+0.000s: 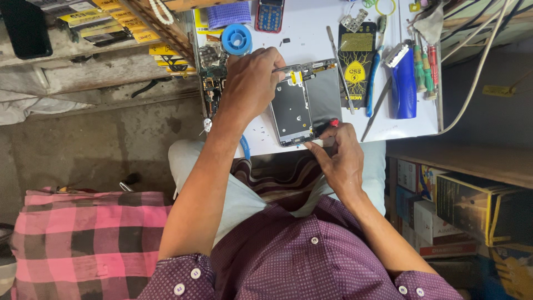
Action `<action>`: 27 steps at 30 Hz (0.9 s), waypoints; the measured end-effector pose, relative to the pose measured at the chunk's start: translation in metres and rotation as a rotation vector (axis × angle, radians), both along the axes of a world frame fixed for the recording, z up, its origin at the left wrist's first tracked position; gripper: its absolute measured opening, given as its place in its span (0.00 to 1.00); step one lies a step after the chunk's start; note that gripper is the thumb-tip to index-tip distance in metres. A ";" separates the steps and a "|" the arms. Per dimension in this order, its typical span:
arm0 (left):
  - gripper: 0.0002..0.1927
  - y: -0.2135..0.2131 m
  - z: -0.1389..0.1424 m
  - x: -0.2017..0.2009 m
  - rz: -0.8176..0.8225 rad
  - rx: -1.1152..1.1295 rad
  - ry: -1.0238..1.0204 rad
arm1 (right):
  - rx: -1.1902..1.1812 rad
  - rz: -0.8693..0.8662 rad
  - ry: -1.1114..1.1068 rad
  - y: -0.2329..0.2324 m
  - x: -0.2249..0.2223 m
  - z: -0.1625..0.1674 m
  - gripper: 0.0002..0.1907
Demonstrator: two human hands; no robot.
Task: The person sits at a repair bench working on a disassembled smartphone. They hold the phone chassis steady with one hand while using a red screwdriver to unscrew and adjust internal components, occasionally repositioning the phone and picking at small parts on the workbench.
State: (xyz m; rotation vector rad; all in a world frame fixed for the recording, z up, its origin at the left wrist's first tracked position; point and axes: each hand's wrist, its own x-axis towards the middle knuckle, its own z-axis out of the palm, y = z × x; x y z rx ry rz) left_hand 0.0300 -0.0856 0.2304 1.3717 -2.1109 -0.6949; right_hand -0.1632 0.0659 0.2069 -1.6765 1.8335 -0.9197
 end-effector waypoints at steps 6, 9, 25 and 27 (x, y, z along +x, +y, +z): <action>0.05 0.005 -0.006 0.002 0.016 -0.001 -0.005 | -0.025 0.018 -0.018 0.005 0.002 0.000 0.19; 0.06 0.007 -0.013 0.003 0.018 0.011 -0.016 | -0.021 0.016 -0.012 0.006 0.004 0.001 0.19; 0.08 0.086 -0.036 0.069 0.141 -0.166 -0.009 | 0.030 -0.021 -0.048 0.074 0.081 -0.011 0.18; 0.04 0.106 -0.030 0.073 0.202 -0.164 0.093 | 0.025 -0.014 -0.054 0.083 0.088 -0.012 0.18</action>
